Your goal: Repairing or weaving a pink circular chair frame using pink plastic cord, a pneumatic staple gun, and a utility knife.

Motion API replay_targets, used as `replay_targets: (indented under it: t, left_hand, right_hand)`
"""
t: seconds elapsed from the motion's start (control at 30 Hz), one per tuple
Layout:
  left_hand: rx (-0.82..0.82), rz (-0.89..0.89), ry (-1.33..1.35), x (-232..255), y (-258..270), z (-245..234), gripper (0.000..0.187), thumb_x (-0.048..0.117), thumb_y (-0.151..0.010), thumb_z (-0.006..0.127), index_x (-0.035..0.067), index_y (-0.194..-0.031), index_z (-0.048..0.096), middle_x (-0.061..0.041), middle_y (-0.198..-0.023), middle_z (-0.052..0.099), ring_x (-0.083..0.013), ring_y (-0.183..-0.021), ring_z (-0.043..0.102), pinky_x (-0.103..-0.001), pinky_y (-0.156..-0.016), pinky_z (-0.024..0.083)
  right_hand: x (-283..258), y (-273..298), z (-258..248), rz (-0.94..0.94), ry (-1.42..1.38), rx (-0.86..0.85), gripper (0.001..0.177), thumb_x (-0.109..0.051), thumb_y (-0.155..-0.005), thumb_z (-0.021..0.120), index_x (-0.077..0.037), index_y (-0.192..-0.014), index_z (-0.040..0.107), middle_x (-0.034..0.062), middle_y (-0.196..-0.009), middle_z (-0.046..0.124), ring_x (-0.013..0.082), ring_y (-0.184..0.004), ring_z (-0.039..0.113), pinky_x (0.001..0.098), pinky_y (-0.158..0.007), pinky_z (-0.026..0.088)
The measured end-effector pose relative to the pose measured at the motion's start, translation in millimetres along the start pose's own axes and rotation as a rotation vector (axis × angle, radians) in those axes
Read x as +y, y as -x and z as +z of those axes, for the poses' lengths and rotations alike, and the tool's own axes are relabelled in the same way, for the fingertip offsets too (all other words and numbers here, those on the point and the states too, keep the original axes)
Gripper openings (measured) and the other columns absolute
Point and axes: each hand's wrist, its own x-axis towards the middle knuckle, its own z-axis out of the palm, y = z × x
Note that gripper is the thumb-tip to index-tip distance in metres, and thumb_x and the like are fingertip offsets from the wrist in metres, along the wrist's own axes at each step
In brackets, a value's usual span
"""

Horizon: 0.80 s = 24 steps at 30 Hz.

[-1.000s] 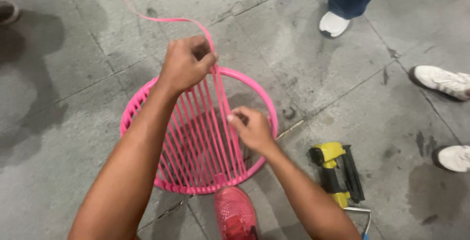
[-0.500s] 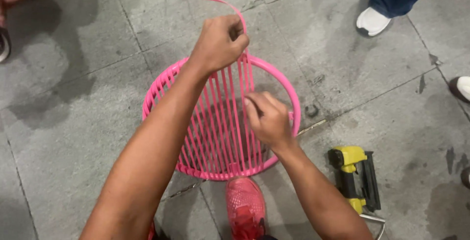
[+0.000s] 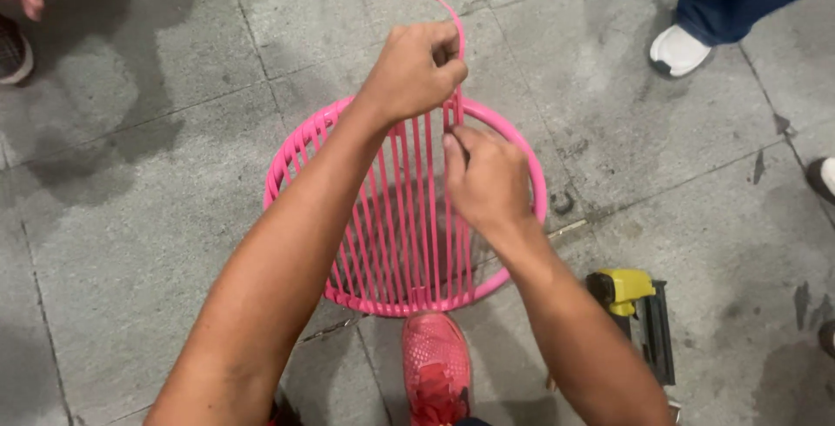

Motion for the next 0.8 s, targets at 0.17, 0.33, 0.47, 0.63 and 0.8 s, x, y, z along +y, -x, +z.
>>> replay_targets:
  t: [0.17, 0.33, 0.47, 0.63, 0.8]
  left_hand:
    - [-0.025, 0.022, 0.013, -1.3, 0.1, 2.3, 0.016, 0.013, -0.077, 0.069, -0.002, -0.079, 0.066, -0.016, -0.069, 0.068, -0.0243, -0.062, 0.068, -0.038, -0.062, 0.054]
    - [-0.018, 0.039, 0.008, -1.1, -1.3, 6.1, 0.017, 0.012, -0.077, 0.068, -0.004, -0.079, 0.065, -0.019, -0.071, 0.067, -0.0284, -0.064, 0.068, -0.04, -0.064, 0.054]
    - [-0.025, 0.016, 0.026, -2.1, -2.5, 7.5, 0.016, 0.012, -0.077, 0.066, -0.004, -0.081, 0.066, -0.019, -0.072, 0.069, -0.0284, -0.066, 0.071, -0.04, -0.066, 0.055]
    - [-0.021, 0.015, -0.009, -4.4, 0.9, 1.1, 0.017, 0.012, -0.079, 0.067, -0.004, -0.082, 0.065, -0.02, -0.072, 0.068, -0.0299, -0.065, 0.07, -0.041, -0.065, 0.055]
    - [0.022, 0.172, -0.022, -28.2, 0.2, 16.4, 0.014, 0.009, -0.08, 0.07, -0.004, -0.086, 0.069, -0.022, -0.077, 0.069, -0.0331, -0.068, 0.07, -0.043, -0.065, 0.056]
  right_hand:
    - [-3.1, 1.2, 12.4, 0.142, 0.128, -0.019, 0.021, -0.016, -0.099, 0.061, -0.002, -0.108, 0.074, 0.0236, -0.094, 0.073, 0.0452, -0.087, 0.069, 0.0539, -0.077, 0.053]
    - [-7.2, -6.4, 13.2, 0.348, -0.03, -0.064, 0.02, -0.017, -0.095, 0.066, -0.003, -0.106, 0.074, 0.0172, -0.077, 0.073, 0.0311, -0.069, 0.07, 0.043, -0.065, 0.052]
    - [22.2, -1.7, 28.9, 0.506, -0.359, 0.0, 0.016, -0.014, -0.094, 0.069, 0.0, -0.102, 0.074, 0.0079, -0.073, 0.072, 0.0097, -0.062, 0.061, 0.0328, -0.057, 0.048]
    - [35.7, -5.9, 13.8, 0.247, -0.273, -0.082, 0.015, -0.01, -0.095, 0.072, -0.002, -0.106, 0.075, 0.0059, -0.084, 0.074, 0.011, -0.071, 0.067, 0.0307, -0.064, 0.053]
    - [47.7, -21.7, -8.4, 0.088, 0.106, 0.08, 0.012, -0.011, -0.096, 0.078, -0.002, -0.104, 0.079, 0.0123, -0.092, 0.076, 0.0204, -0.083, 0.069, 0.0334, -0.076, 0.054]
